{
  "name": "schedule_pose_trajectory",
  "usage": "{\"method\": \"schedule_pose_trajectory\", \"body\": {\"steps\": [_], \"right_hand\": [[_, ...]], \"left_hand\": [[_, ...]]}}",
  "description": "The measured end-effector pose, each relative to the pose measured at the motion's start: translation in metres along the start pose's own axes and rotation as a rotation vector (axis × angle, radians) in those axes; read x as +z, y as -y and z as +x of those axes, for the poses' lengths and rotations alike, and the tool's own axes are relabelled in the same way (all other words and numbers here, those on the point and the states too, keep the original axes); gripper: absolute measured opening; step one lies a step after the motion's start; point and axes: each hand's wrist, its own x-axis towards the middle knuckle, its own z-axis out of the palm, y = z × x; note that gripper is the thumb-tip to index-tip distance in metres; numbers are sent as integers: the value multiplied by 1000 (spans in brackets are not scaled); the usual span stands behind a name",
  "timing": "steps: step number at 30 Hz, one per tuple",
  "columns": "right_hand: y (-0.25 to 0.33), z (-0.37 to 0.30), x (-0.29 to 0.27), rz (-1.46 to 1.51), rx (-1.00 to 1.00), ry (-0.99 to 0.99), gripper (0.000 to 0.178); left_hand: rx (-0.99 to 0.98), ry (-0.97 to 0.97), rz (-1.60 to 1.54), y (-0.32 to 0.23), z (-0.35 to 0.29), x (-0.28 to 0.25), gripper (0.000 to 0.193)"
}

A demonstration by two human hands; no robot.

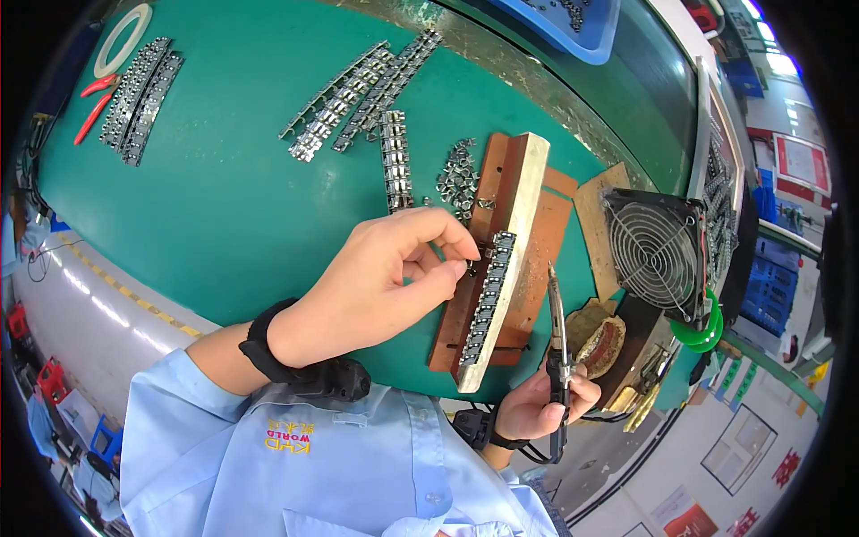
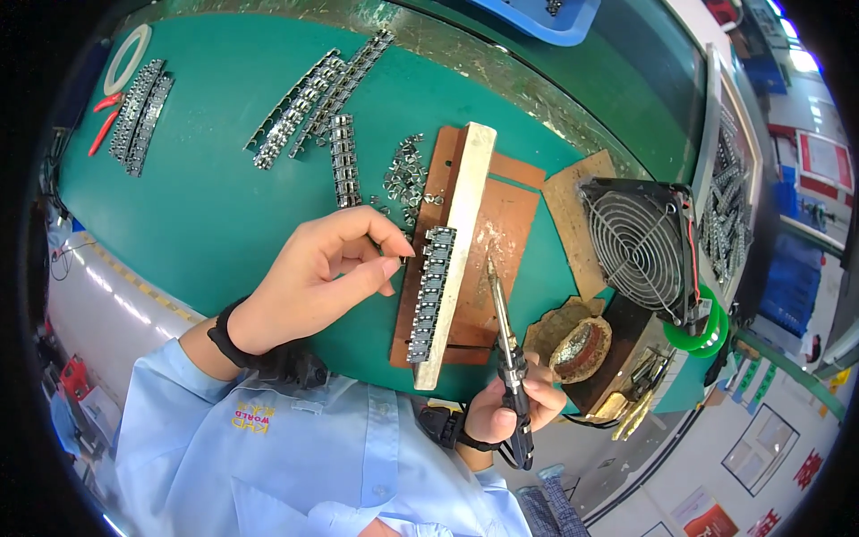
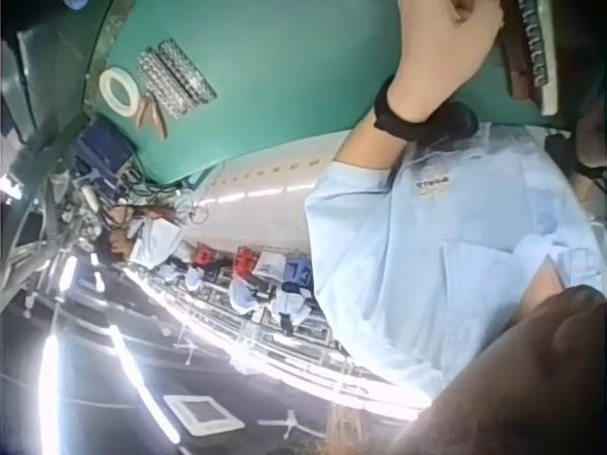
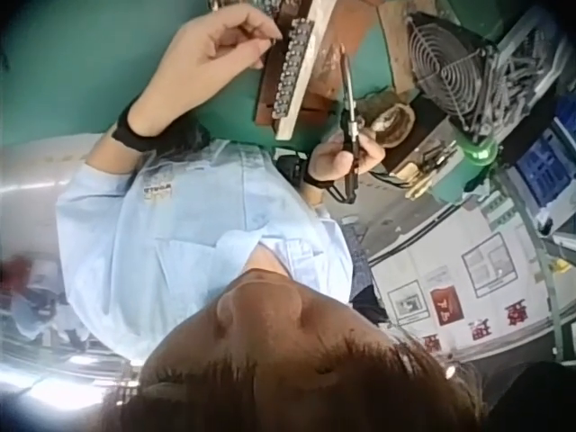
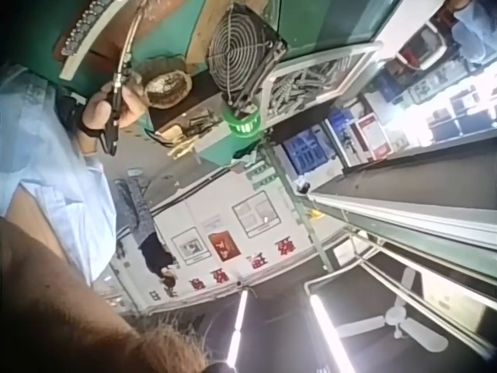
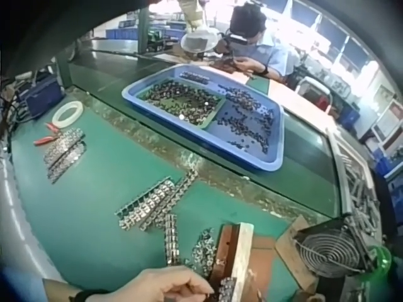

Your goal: Soldering electronic components onto a metal strip at an assembly station.

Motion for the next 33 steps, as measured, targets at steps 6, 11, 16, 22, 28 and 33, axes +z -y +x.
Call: {"method": "schedule_pose_trajectory", "body": {"steps": [6, 11, 16, 22, 28, 33], "right_hand": [[-1, 15, -26, 91, 5, 109, 45], [-3, 29, -43, 100, 20, 117, 46], [-3, 41, -51, 80, 29, 107, 47], [-6, 47, -62, 88, 43, 137, 49], [-1, 53, -66, 46, 39, 124, 49], [-1, 60, -71, 46, 25, 178, 47]], "left_hand": [[-3, -68, -252, -6, 12, 24, 11], [77, -83, -46, -12, 24, 38, 24], [169, -59, 239, -12, 33, 48, 34], [165, -77, 230, -16, 39, 58, 29], [8, -71, -67, -20, 40, 62, 14], [-74, 9, -82, -21, 44, 63, 13]]}}
